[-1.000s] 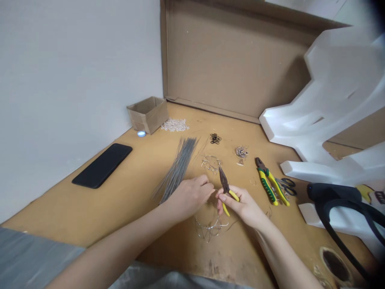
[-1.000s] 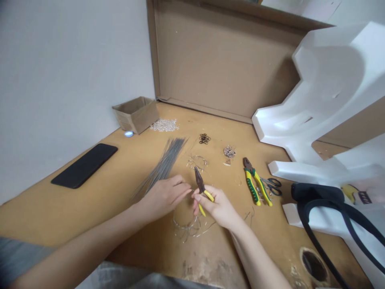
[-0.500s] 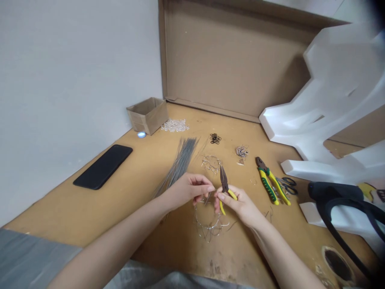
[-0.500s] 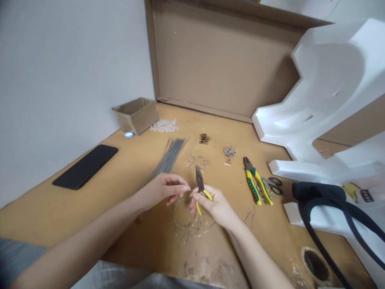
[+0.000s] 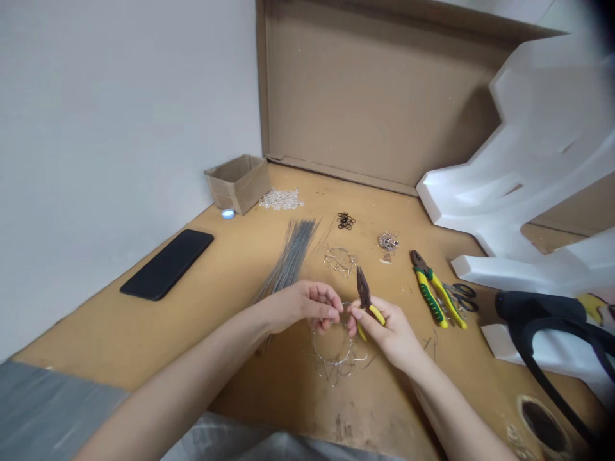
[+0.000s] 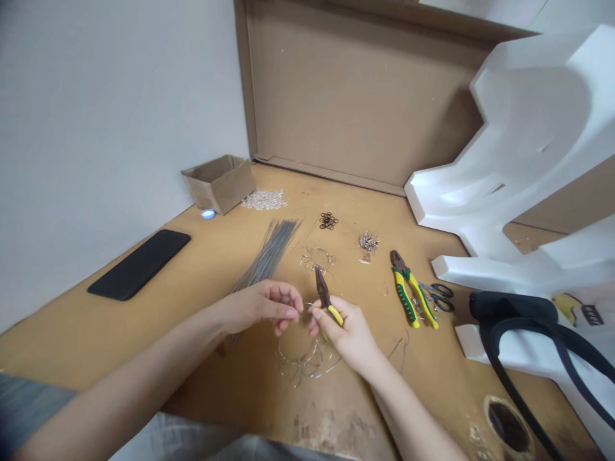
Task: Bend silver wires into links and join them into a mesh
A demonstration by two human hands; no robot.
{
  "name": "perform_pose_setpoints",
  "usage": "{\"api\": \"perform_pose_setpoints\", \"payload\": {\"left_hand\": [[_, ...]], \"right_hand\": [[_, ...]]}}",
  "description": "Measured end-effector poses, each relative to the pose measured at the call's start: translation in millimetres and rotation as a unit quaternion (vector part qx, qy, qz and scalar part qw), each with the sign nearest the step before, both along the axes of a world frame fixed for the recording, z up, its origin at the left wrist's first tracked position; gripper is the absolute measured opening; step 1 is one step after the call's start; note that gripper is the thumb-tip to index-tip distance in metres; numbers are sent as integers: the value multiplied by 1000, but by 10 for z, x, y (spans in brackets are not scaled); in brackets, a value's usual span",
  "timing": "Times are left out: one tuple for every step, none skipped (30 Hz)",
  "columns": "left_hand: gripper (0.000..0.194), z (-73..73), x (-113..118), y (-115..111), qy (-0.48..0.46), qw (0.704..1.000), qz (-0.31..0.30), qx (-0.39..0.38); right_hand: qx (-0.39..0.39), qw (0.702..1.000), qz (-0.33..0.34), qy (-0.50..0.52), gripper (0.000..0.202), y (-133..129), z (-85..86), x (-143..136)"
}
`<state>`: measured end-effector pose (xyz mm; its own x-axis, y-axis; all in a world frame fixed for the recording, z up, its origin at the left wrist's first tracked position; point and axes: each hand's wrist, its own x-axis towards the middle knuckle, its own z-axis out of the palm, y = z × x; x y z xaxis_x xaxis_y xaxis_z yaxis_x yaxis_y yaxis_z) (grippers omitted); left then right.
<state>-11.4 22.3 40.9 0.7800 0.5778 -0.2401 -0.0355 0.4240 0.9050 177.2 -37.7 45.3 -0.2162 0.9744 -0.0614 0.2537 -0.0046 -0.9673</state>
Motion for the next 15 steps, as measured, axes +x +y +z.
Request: {"api": "perform_pose_setpoints", "payload": {"left_hand": [[21,2,10,-6,-7,1000,2,1],[21,6,22,-15,-14,1000,9,6],[20,11,37,-24,-21,1000,18,12],[20,16,51,-32,-28,999,28,17],[20,19,62,-39,-33,999,37,22],[19,21,70,-42,-36,998,46,26],[19,20,74,-43,-37,997,53,29],[19,16,73,-40,-36,997,58,31],[19,9,69,-35,-34,997,60,34],[19,0,63,-29,-31,997,59,37],[19,-9,56,-23,-27,997,56,41],[19,-18,51,-17,-24,997,51,46],[19,-26,46,-14,-22,997,44,52],[19,-31,42,-12,-20,997,39,58],[19,-32,39,-11,-19,997,35,64]], "right_hand": [[-1,1000,1,5,22,1,2,3],[-4,1000,3,11,23,2,6,6],[-7,1000,5,19,24,3,11,8],[-11,1000,6,28,24,4,16,9],[-13,999,5,36,25,4,20,8],[-14,999,4,43,25,3,23,5],[-14,999,2,48,25,3,23,2],[-14,999,2,52,25,3,20,-2],[-14,998,2,56,25,2,17,-8],[-14,998,4,58,24,3,12,-13],[-15,998,7,60,24,3,9,-18],[-16,998,9,61,23,3,6,-21],[-16,998,10,61,23,2,6,-24],[-15,998,11,62,23,0,7,-25],[-15,998,11,65,22,-4,10,-25]]}}
